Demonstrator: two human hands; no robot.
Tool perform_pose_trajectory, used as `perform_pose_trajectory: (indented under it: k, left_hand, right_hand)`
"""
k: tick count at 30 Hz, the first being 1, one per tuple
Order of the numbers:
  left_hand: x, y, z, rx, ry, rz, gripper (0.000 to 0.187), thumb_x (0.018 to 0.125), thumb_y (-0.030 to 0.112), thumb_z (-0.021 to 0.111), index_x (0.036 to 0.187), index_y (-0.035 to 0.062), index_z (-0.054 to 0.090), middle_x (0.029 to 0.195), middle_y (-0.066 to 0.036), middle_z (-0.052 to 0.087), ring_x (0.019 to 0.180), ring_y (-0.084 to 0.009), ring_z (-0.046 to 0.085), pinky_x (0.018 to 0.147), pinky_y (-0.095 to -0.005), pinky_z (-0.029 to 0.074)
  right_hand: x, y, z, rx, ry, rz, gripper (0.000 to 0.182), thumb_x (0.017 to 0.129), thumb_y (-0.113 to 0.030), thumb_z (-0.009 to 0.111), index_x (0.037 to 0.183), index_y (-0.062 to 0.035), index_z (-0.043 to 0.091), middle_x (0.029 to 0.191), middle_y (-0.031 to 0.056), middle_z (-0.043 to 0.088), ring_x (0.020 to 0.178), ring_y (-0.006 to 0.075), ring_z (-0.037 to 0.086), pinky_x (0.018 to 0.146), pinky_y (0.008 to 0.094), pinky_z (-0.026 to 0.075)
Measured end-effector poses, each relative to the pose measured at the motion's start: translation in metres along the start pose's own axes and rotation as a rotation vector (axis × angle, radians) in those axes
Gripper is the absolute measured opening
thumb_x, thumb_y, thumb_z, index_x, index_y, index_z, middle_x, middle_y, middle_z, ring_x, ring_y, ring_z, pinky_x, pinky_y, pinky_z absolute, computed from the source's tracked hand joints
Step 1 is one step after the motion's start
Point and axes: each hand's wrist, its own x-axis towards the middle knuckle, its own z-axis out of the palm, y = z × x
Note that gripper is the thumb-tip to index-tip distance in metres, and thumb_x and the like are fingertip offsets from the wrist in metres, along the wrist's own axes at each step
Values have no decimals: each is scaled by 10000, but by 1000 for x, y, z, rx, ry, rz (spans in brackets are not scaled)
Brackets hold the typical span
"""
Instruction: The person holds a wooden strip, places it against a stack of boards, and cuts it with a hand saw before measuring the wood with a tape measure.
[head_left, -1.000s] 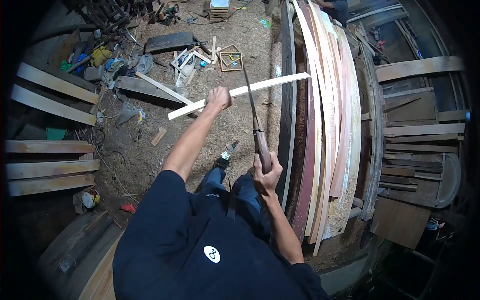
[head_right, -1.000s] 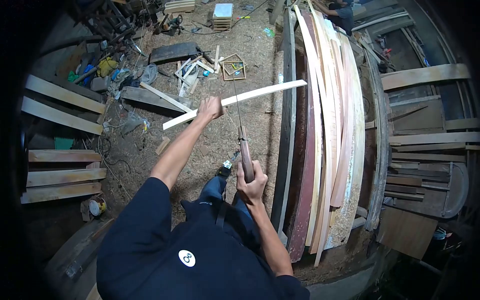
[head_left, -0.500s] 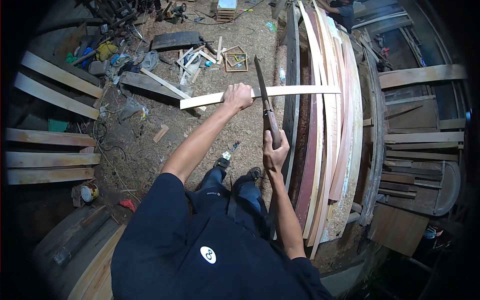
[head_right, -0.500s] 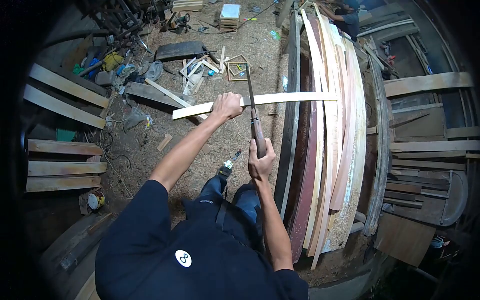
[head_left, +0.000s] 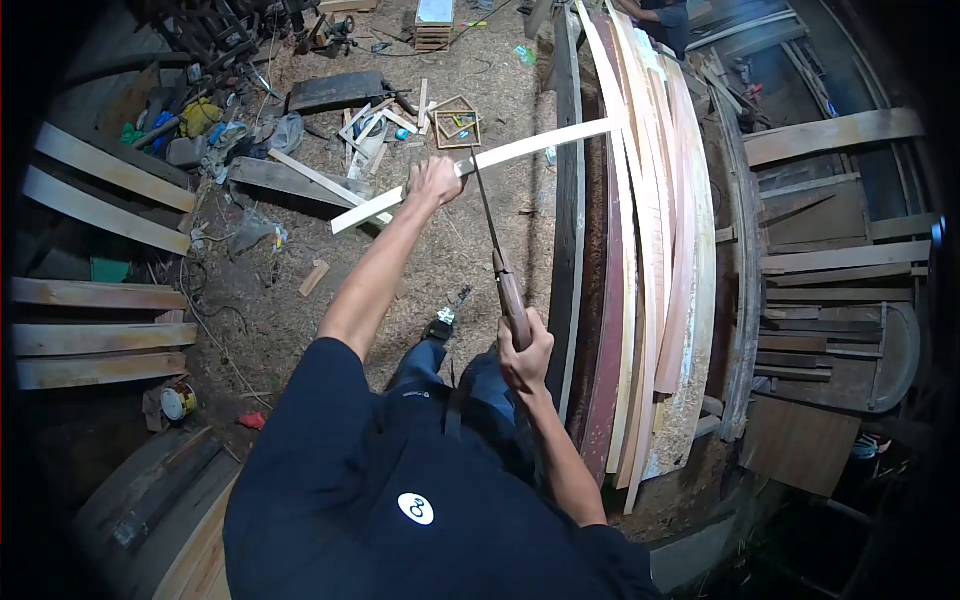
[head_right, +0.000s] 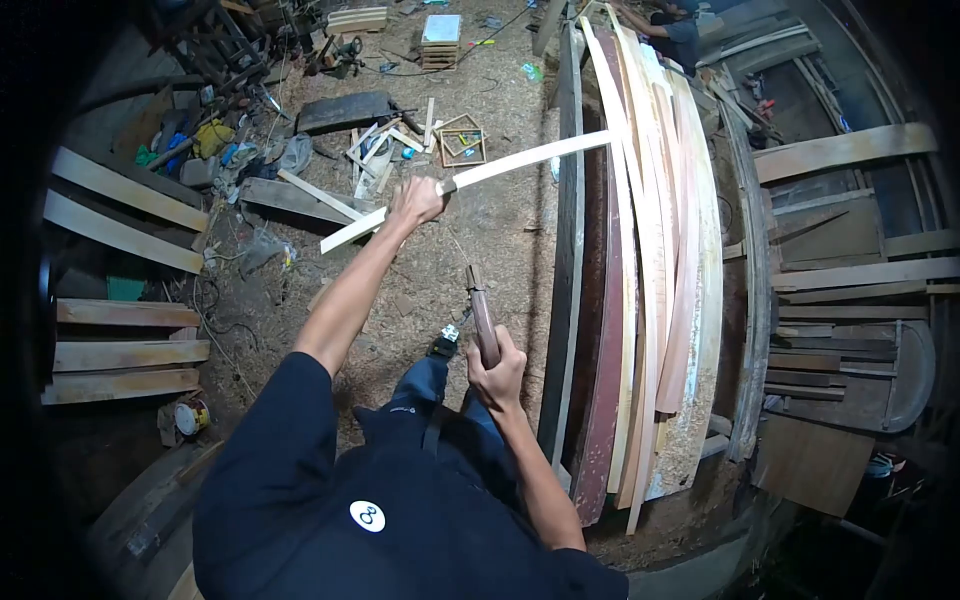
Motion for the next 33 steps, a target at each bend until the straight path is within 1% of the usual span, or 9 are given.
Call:
perform_pose_trajectory:
  k: [5, 7, 8, 11, 13, 15, 26, 29, 33]
  left_hand:
    - [-28, -8, 21, 96, 13, 154, 303, 705, 236, 608, 869, 5, 715, 923, -257, 672, 876, -393, 668, 765, -440, 534]
    - [-35, 0, 25, 148, 38, 191, 269, 699, 219, 612, 836, 12, 719, 864, -236, 679, 817, -370, 682, 740, -440, 546]
    - [-39, 6, 29, 166, 64, 185, 256, 695, 210, 615, 821, 13, 720, 847, -232, 681, 807, -363, 685, 736, -438, 550]
    - [-44, 30, 27, 218, 94, 255, 191, 729, 156, 590, 800, 18, 701, 764, -234, 671, 719, -351, 689, 652, -436, 557]
    - [-49, 45, 31, 206, 168, 255, 184, 744, 185, 603, 802, 33, 689, 728, -226, 667, 687, -345, 686, 638, -444, 551]
    - [-52, 56, 32, 218, 243, 345, 144, 758, 156, 570, 777, 44, 659, 707, -214, 664, 651, -335, 684, 589, -432, 547]
    - [-51, 82, 38, 213, 426, 313, 93, 750, 113, 539, 739, 55, 610, 664, -200, 650, 618, -322, 678, 534, -428, 528]
    - [-39, 81, 31, 239, 391, 270, 173, 778, 109, 497, 755, 39, 653, 715, -203, 672, 641, -316, 690, 552, -414, 545]
    - [-28, 68, 35, 213, 249, 243, 208, 791, 188, 518, 809, 64, 684, 729, -222, 667, 683, -352, 688, 598, -471, 542]
  right_hand:
    - [17, -24, -13, 127, 69, -90, 166, 829, -154, 645, 804, -8, 569, 537, 53, 480, 481, 100, 492, 476, 284, 410]
    - [31, -33, -19, 105, 71, -52, 188, 837, -176, 642, 796, -10, 564, 538, 50, 465, 485, 101, 473, 476, 293, 397]
    - [37, -30, -19, 90, 57, -50, 213, 875, -189, 631, 790, -17, 538, 598, -7, 461, 545, 64, 442, 496, 249, 361]
    - [56, -8, -19, 122, 34, 26, 220, 891, -196, 623, 791, -20, 536, 600, -10, 458, 543, 65, 436, 489, 251, 352]
    - [64, -1, -23, 149, 65, 16, 232, 878, -203, 626, 770, -13, 548, 580, 38, 449, 538, 107, 418, 506, 301, 364]
    - [70, 8, -30, 174, 40, 31, 234, 882, -206, 622, 773, -12, 548, 587, 40, 454, 545, 108, 422, 511, 300, 366]
    - [99, 16, -62, 192, -5, -20, 272, 896, -244, 614, 792, -1, 551, 607, 57, 469, 561, 132, 429, 522, 324, 372]
    - [111, 7, -53, 100, -35, -48, 219, 857, -197, 612, 803, 5, 549, 603, 113, 487, 550, 187, 486, 541, 353, 405]
    - [110, 1, -42, 76, -50, -81, 152, 823, -137, 596, 817, 8, 548, 619, 172, 521, 552, 238, 544, 563, 384, 445]
